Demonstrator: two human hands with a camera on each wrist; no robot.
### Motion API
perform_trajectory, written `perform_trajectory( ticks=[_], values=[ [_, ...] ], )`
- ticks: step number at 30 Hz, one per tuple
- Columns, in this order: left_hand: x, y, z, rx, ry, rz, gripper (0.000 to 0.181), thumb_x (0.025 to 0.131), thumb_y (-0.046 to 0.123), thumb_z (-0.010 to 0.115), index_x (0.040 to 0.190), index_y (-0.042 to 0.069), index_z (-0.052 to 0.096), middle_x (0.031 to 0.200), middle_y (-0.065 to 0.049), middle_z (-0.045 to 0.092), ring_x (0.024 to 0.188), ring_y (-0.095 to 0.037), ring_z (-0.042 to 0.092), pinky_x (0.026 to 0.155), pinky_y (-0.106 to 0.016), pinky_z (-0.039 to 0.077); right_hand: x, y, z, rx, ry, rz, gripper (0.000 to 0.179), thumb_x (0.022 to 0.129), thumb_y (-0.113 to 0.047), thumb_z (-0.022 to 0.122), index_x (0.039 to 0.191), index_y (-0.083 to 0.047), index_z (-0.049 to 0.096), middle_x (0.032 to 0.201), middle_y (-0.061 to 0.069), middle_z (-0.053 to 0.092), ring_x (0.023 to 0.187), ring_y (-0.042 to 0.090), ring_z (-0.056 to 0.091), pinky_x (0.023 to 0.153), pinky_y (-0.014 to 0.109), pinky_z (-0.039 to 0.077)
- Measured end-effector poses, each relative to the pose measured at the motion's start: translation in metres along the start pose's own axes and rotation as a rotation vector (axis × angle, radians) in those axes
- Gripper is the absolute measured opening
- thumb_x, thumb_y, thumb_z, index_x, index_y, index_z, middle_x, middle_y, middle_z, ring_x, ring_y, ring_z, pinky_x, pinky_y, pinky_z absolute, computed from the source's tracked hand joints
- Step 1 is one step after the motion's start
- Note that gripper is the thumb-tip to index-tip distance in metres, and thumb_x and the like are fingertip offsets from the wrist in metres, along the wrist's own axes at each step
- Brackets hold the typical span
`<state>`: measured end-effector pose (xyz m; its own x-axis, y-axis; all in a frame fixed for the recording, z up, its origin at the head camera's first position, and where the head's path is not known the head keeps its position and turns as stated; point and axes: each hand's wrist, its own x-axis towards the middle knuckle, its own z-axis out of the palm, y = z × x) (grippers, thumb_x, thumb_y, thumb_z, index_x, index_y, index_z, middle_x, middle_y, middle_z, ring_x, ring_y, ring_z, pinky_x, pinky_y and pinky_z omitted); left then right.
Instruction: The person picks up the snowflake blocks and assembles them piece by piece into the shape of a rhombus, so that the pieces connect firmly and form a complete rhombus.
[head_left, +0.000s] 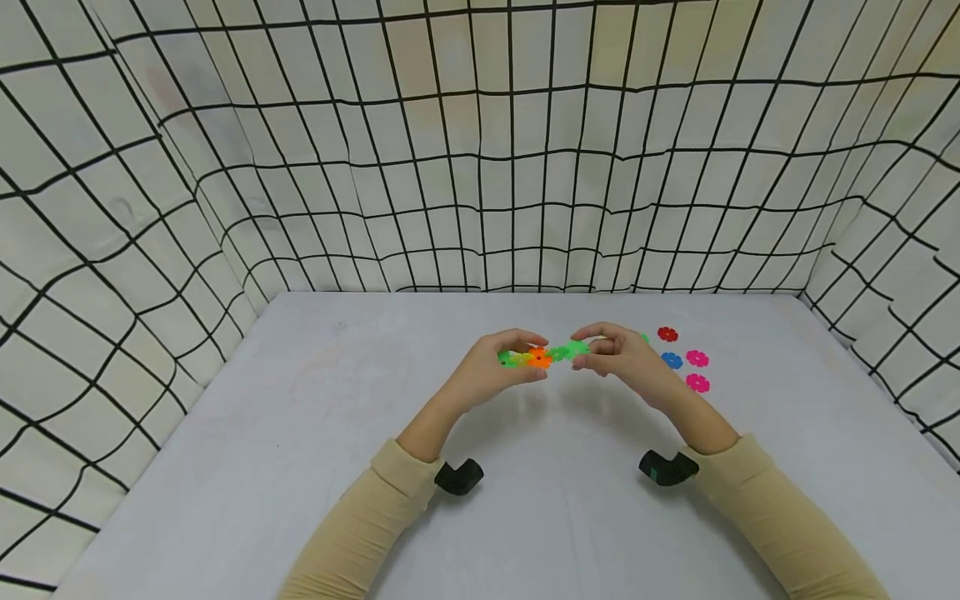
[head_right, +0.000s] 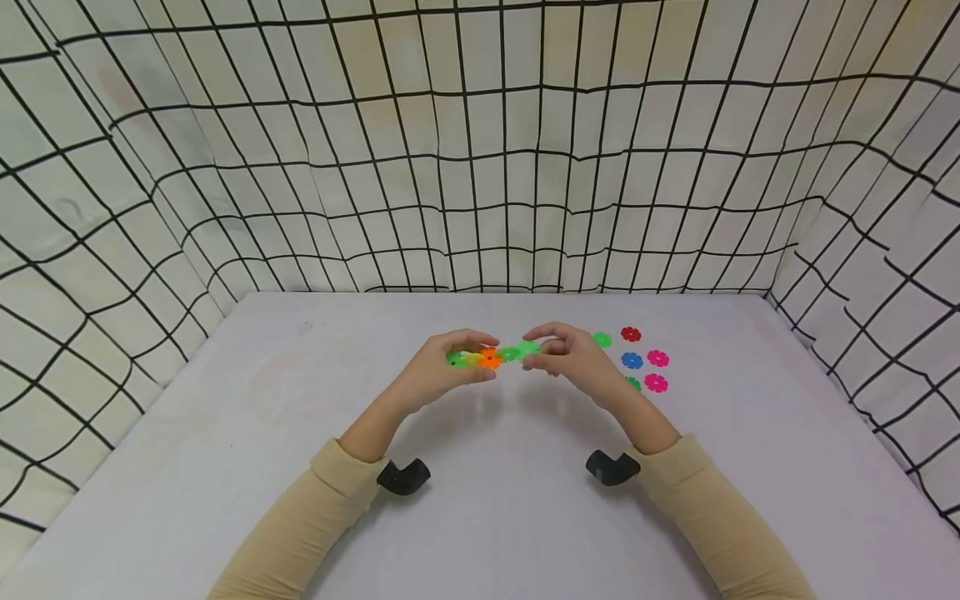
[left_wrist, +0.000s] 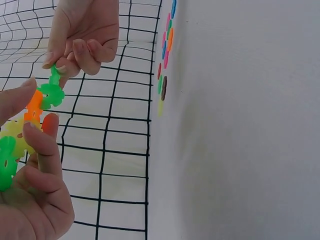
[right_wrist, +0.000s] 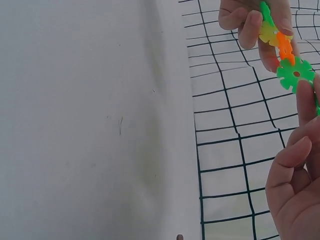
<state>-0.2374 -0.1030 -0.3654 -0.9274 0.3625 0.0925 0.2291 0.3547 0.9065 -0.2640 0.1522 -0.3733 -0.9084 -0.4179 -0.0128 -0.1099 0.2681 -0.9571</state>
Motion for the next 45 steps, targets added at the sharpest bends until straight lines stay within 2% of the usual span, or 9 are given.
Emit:
perform_trajectory(
  ticks=[4, 8, 13, 20, 28, 33, 38, 42, 45],
  values=[
    [0.001, 0.000, 0.001, -0.033, -0.030, 0.014, 0.040, 0.091, 0.019, 0.081, 0.129, 0.013, 0.071, 0.121, -0.004, 0.068, 0.102, -0.029, 0.063, 0.084, -0.046, 0.055, -0.001, 0.000, 0.001, 0.012, 0.008, -0.013, 0.043, 0.096, -0.017, 0.073, 0.134, 0.001, 0.061, 0.091, 0.019, 0.069, 0.092, 0.038, 0.054, 0.080, 0.041, 0.043],
    [0.001, 0.001, 0.001, -0.069, -0.053, 0.021, 0.036, 0.093, 0.019, 0.079, 0.127, 0.011, 0.072, 0.120, -0.004, 0.069, 0.091, -0.038, 0.065, 0.085, -0.057, 0.054, -0.003, -0.001, 0.000, 0.009, 0.029, -0.020, 0.044, 0.097, -0.017, 0.074, 0.135, 0.002, 0.062, 0.087, 0.005, 0.072, 0.090, 0.036, 0.056, 0.078, 0.039, 0.042],
    [-0.001, 0.005, 0.001, -0.074, -0.044, 0.028, 0.033, 0.093, 0.017, 0.079, 0.124, 0.007, 0.074, 0.119, -0.005, 0.071, 0.082, -0.030, 0.064, 0.084, -0.059, 0.053, -0.005, -0.003, -0.001, 0.018, 0.045, -0.036, 0.044, 0.097, -0.015, 0.072, 0.136, 0.005, 0.062, 0.092, -0.001, 0.076, 0.087, 0.028, 0.057, 0.076, 0.036, 0.043],
    [-0.004, 0.009, 0.002, -0.059, -0.027, 0.011, 0.033, 0.092, 0.016, 0.080, 0.123, 0.006, 0.075, 0.116, -0.006, 0.073, 0.083, -0.032, 0.065, 0.080, -0.053, 0.054, -0.008, -0.007, 0.001, 0.050, 0.053, -0.028, 0.043, 0.097, -0.013, 0.073, 0.134, 0.006, 0.063, 0.091, 0.000, 0.077, 0.082, 0.016, 0.056, 0.076, 0.033, 0.044],
    [-0.002, 0.008, 0.003, -0.038, -0.039, 0.019, 0.032, 0.091, 0.017, 0.080, 0.121, 0.007, 0.076, 0.105, -0.005, 0.076, 0.074, -0.019, 0.060, 0.070, -0.038, 0.052, -0.009, -0.008, 0.002, 0.042, 0.052, 0.008, 0.044, 0.096, -0.014, 0.074, 0.134, 0.006, 0.063, 0.091, 0.001, 0.078, 0.088, 0.024, 0.060, 0.078, 0.035, 0.045],
    [0.000, 0.008, 0.002, -0.026, -0.039, 0.039, 0.031, 0.092, 0.018, 0.080, 0.121, 0.007, 0.077, 0.105, -0.005, 0.076, 0.074, -0.020, 0.060, 0.072, -0.042, 0.054, -0.007, -0.007, 0.002, 0.028, 0.052, 0.002, 0.045, 0.096, -0.016, 0.074, 0.134, 0.004, 0.064, 0.092, 0.002, 0.078, 0.086, 0.025, 0.056, 0.078, 0.037, 0.043],
    [0.000, 0.006, 0.002, -0.059, -0.063, 0.043, 0.033, 0.093, 0.019, 0.079, 0.124, 0.007, 0.075, 0.116, -0.005, 0.073, 0.077, -0.024, 0.065, 0.081, -0.053, 0.055, -0.003, -0.005, 0.000, 0.013, 0.032, -0.004, 0.046, 0.096, -0.017, 0.074, 0.136, 0.003, 0.063, 0.091, 0.007, 0.077, 0.085, 0.026, 0.055, 0.080, 0.041, 0.044],
    [0.001, 0.003, 0.002, -0.087, -0.085, 0.008, 0.042, 0.093, 0.021, 0.079, 0.132, 0.011, 0.070, 0.121, -0.005, 0.069, 0.086, -0.034, 0.069, 0.084, -0.046, 0.054, 0.001, -0.003, 0.000, -0.003, -0.006, -0.019, 0.048, 0.096, -0.018, 0.074, 0.138, 0.002, 0.061, 0.091, 0.018, 0.071, 0.080, 0.024, 0.053, 0.084, 0.045, 0.043],
    [0.002, -0.001, 0.002, -0.102, -0.095, -0.021, 0.047, 0.093, 0.023, 0.079, 0.137, 0.014, 0.066, 0.120, -0.007, 0.068, 0.090, -0.039, 0.070, 0.079, -0.036, 0.052, 0.004, -0.004, 0.001, -0.009, -0.033, -0.030, 0.048, 0.097, -0.018, 0.073, 0.140, 0.000, 0.060, 0.095, 0.023, 0.069, 0.080, 0.028, 0.053, 0.086, 0.047, 0.041]
  ],
)
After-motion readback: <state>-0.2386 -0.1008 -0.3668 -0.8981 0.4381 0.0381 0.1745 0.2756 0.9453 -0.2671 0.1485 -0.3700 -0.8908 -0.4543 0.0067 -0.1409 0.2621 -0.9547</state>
